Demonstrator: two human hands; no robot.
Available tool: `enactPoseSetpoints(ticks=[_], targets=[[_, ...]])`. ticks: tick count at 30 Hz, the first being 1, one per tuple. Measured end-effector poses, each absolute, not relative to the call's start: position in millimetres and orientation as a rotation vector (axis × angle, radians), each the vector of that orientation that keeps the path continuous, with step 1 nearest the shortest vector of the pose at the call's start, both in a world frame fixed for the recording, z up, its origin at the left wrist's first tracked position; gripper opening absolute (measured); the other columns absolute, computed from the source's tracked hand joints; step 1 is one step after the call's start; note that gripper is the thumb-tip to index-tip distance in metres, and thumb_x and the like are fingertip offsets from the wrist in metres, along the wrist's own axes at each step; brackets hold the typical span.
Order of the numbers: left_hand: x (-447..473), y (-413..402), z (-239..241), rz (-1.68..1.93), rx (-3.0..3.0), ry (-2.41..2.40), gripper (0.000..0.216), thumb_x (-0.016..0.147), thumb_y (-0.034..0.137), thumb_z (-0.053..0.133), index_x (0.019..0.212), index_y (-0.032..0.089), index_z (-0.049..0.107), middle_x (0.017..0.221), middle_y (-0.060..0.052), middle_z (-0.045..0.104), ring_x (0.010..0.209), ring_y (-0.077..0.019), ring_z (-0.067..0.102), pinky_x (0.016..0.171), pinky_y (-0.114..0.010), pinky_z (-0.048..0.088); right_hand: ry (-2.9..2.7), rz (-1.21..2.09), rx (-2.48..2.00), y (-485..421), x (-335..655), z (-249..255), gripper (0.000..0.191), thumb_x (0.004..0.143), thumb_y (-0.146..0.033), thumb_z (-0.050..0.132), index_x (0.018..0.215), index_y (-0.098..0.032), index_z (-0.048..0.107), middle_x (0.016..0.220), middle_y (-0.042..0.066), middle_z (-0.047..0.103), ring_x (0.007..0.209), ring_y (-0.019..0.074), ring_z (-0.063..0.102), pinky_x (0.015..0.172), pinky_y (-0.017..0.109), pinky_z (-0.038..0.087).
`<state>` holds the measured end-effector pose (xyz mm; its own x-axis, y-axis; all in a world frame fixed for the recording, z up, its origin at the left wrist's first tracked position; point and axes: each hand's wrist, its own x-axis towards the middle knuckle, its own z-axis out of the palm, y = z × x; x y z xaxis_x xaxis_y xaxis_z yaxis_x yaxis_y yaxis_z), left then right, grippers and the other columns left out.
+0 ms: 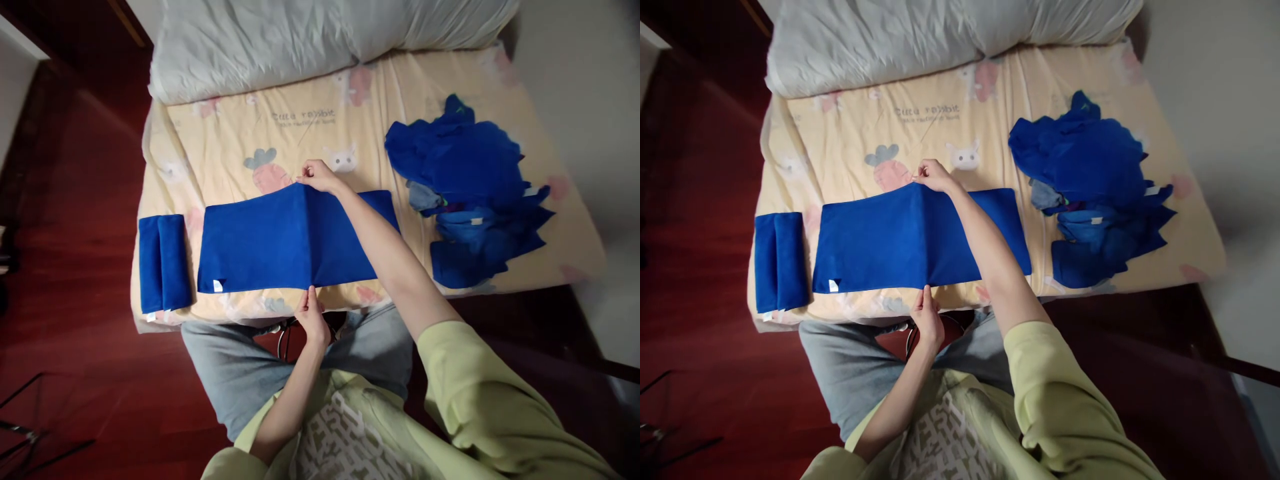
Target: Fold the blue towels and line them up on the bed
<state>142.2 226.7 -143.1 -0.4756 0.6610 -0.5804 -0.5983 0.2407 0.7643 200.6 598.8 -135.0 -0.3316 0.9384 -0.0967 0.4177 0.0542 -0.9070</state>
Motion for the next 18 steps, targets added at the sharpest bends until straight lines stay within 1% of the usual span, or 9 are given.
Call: enactPoseSetpoints(ticks=[5,8,10,13,15,18], targets=[[134.7,218.9,-114.1,1.511,0.222,1.485,0.058,0.076,0.063,0.081,0.065,0.019,0.045,0.058,0.009,0.025,0.053,-0.006,0.025,0.051,-0.021,0.025,-1.732,1.226,-1.21,595.3,211.0,-88.4,0.045,0.075,-0.035,0.089,0.073,-0.022,0.047,0.065,-0.006,0.046,0.062,0.0096,0.041,0.057,0.023,0.036],[120.0,215.8,-90.9,1.534,0.342,1.52,0.055,0.078,0.062,0.079,0.065,0.018,0.048,0.059,0.008,0.027,0.053,-0.0066,0.026,0.051,-0.021,0.025,-1.686,1.204,-1.129,587.4,219.2,-48.8,0.047,0.07,-0.037,0.092,0.072,-0.022,0.047,0.065,-0.005,0.048,0.062,0.0093,0.044,0.057,0.023,0.037],[102.4,217.1,-71.5,1.573,0.475,1.555,0.05,0.079,0.059,0.079,0.066,0.017,0.054,0.061,0.006,0.034,0.057,-0.0077,0.033,0.054,-0.021,0.03,-1.646,1.163,-1.086,579.5,226.0,-20.1,0.047,0.07,-0.037,0.092,0.072,-0.022,0.048,0.066,-0.004,0.05,0.065,0.01,0.048,0.059,0.022,0.04],[62.4,227.0,-35.3,1.699,0.706,1.563,0.043,0.078,0.052,0.081,0.065,0.017,0.061,0.069,0.003,0.048,0.068,-0.0105,0.046,0.066,-0.022,0.041,-1.576,1.08,-1.045,564.4,237.9,23.9,0.049,0.069,-0.04,0.093,0.073,-0.023,0.047,0.066,-0.005,0.052,0.066,0.0111,0.051,0.061,0.023,0.045],[28.5,239.3,-5.9,1.759,0.795,1.538,0.036,0.076,0.049,0.083,0.071,0.018,0.067,0.074,0.001,0.056,0.074,-0.0125,0.053,0.072,-0.024,0.045,-1.532,1.04,-1.022,551.9,245.9,53.1,0.051,0.068,-0.043,0.093,0.075,-0.024,0.047,0.066,-0.006,0.052,0.066,0.0117,0.052,0.061,0.024,0.048],[-25.1,263.4,45.8,1.8,0.863,1.48,0.032,0.074,0.048,0.085,0.084,0.02,0.074,0.08,-0.001,0.065,0.078,-0.0148,0.061,0.074,-0.026,0.048,-1.466,0.982,-0.978,529.8,255.3,95.4,0.053,0.066,-0.047,0.094,0.078,-0.025,0.048,0.065,-0.006,0.053,0.066,0.0123,0.055,0.061,0.026,0.052]])
